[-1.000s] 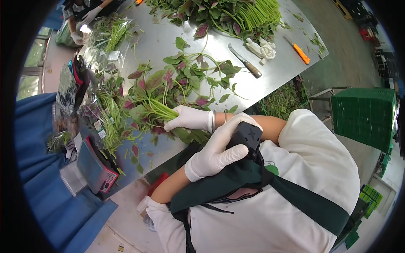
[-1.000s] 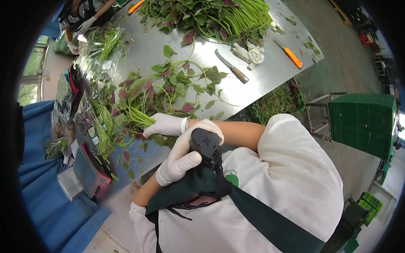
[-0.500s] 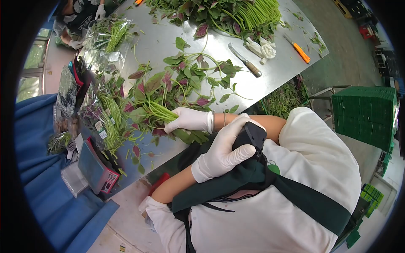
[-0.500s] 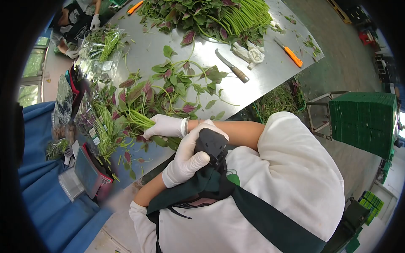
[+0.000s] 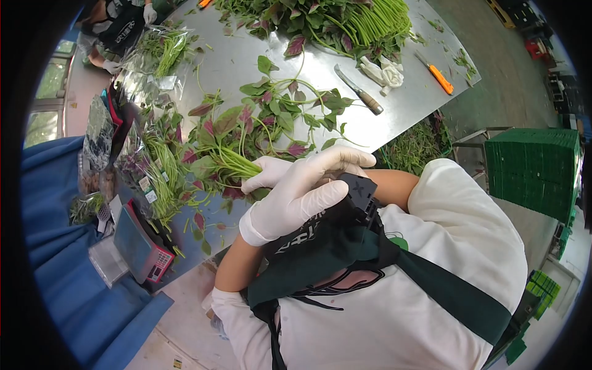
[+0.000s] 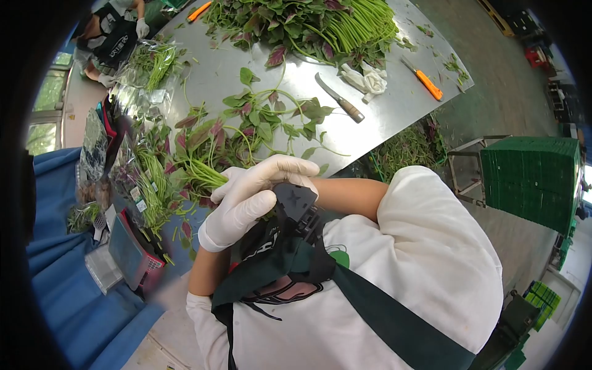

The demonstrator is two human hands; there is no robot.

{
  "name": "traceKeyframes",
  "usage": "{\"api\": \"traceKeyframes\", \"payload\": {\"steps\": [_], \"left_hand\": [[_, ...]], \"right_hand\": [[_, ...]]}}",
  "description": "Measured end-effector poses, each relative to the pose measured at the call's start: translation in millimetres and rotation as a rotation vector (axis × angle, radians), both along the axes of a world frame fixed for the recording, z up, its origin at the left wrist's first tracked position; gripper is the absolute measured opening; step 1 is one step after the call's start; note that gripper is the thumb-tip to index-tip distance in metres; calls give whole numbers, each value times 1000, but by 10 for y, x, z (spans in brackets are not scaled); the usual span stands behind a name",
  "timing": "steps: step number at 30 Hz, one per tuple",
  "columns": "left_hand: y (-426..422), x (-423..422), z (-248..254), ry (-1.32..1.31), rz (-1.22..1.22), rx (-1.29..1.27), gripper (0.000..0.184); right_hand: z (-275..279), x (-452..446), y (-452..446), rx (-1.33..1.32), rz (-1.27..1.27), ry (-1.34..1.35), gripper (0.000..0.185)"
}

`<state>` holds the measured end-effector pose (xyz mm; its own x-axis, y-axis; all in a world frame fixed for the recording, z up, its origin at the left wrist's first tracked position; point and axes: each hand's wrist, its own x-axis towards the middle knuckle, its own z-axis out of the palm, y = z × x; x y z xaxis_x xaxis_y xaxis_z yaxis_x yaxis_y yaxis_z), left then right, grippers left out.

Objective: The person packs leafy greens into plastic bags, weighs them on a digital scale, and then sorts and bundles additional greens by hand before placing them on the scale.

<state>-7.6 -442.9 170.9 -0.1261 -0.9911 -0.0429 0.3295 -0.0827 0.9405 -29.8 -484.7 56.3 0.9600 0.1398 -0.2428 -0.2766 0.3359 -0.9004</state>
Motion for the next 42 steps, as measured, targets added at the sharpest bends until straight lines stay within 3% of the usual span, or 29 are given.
{"api": "traceKeyframes", "payload": {"steps": [5, 8, 14, 17, 20, 23, 29, 32, 35, 42], "left_hand": [[16, 33, 27, -151, 42, -5, 53], [-13, 114, 107, -292, 16, -55, 65], [13, 10, 132, -261, 43, -44, 53], [28, 30, 220, -453, -5, -26, 50], [8, -12, 283, -634, 14, -168, 55], [-18, -101, 113, -317, -2, -114, 59], [-34, -120, 118, -293, -67, -143, 62], [-29, -122, 103, -472, 122, -306, 56], [-42, -54, 209, -591, 120, -301, 56], [20, -117, 53, -281, 214, -191, 62]], "right_hand": [[-6, -2, 2, -8, 8, -4, 24], [10, 0, -5, -8, 20, -2, 25], [18, 0, -5, -31, 28, 10, 27], [29, -4, -26, -45, 31, 30, 28], [38, 10, -47, -54, 35, 64, 29], [43, 38, -79, -61, 44, 111, 31], [47, 49, -89, -24, 43, 167, 29], [-48, 44, -50, -52, -11, 29, 21], [-202, 20, 30, -159, -55, -118, 19], [-27, -44, 2, -58, -3, -27, 19]]}}
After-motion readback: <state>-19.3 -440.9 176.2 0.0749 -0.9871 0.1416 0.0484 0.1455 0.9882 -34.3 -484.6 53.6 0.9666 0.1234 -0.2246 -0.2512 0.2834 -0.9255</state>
